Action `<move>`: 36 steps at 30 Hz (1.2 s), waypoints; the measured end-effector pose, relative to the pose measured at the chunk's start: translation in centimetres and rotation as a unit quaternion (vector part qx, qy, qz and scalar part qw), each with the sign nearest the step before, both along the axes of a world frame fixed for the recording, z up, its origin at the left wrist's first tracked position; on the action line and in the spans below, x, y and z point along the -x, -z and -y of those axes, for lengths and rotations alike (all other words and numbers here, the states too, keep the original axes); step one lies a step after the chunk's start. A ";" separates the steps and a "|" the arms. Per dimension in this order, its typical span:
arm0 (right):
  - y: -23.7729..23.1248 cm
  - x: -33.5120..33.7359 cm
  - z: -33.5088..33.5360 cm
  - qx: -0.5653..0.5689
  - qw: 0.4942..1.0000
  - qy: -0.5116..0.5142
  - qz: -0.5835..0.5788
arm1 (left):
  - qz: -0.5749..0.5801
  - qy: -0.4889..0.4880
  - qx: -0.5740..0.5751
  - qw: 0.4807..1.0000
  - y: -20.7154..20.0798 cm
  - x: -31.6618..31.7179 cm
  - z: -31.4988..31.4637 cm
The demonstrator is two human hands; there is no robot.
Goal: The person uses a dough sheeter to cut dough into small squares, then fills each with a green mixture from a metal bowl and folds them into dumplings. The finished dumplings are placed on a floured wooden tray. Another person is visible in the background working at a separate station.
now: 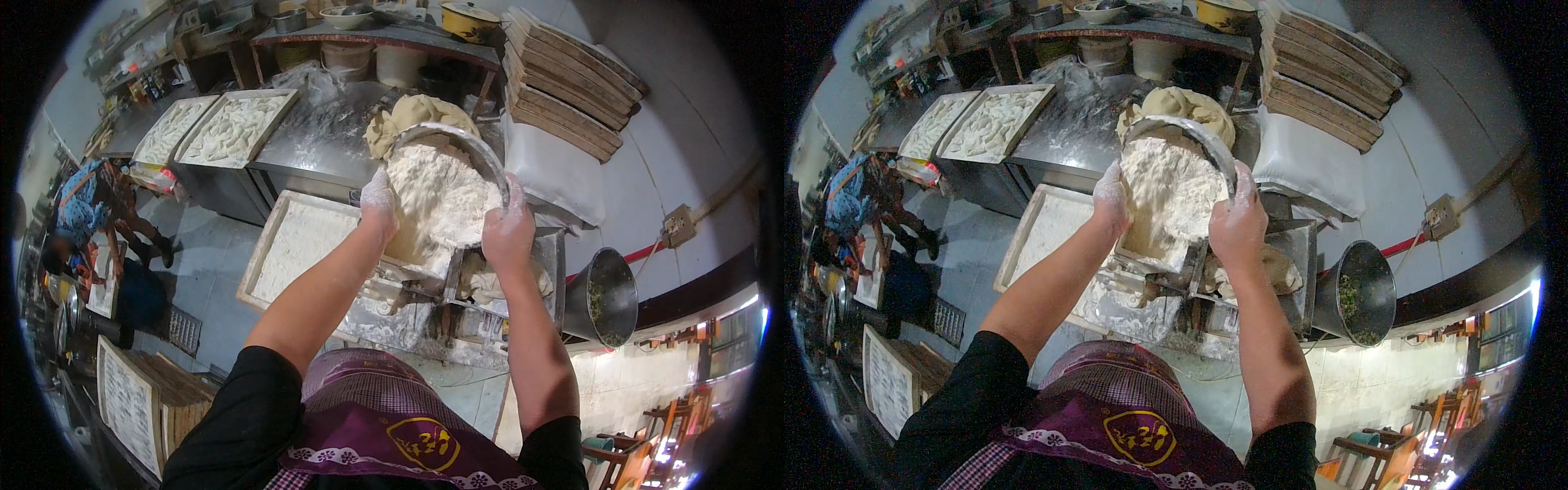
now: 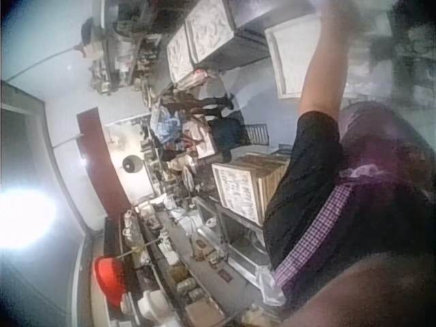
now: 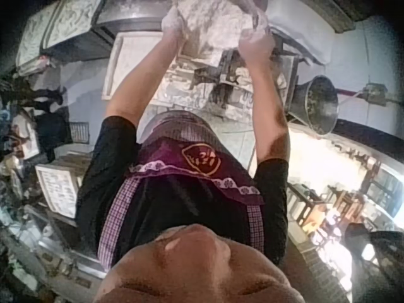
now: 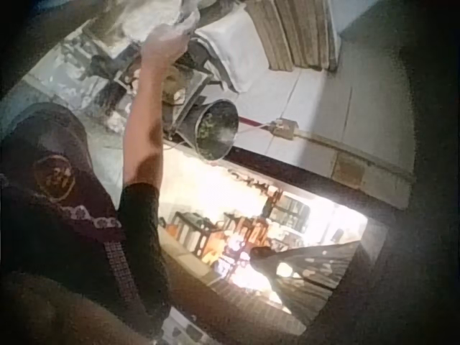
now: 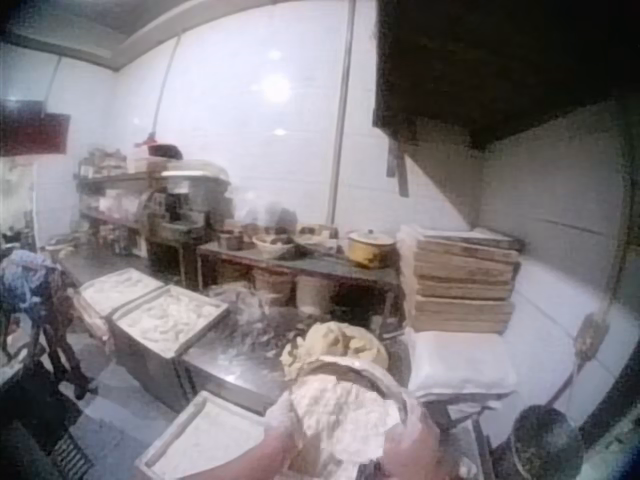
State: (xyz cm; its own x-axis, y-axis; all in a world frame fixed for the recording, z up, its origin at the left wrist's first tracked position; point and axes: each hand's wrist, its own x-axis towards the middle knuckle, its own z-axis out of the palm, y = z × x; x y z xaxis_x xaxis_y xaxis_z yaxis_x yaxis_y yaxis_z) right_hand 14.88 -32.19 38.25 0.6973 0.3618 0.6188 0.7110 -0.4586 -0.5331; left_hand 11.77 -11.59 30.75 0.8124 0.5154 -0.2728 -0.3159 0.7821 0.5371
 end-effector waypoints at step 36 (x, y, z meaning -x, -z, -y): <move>5.9 -4.2 4.3 -0.431 0.717 0.060 -0.544 | -0.118 0.104 -0.739 0.656 -3.2 3.7 3.2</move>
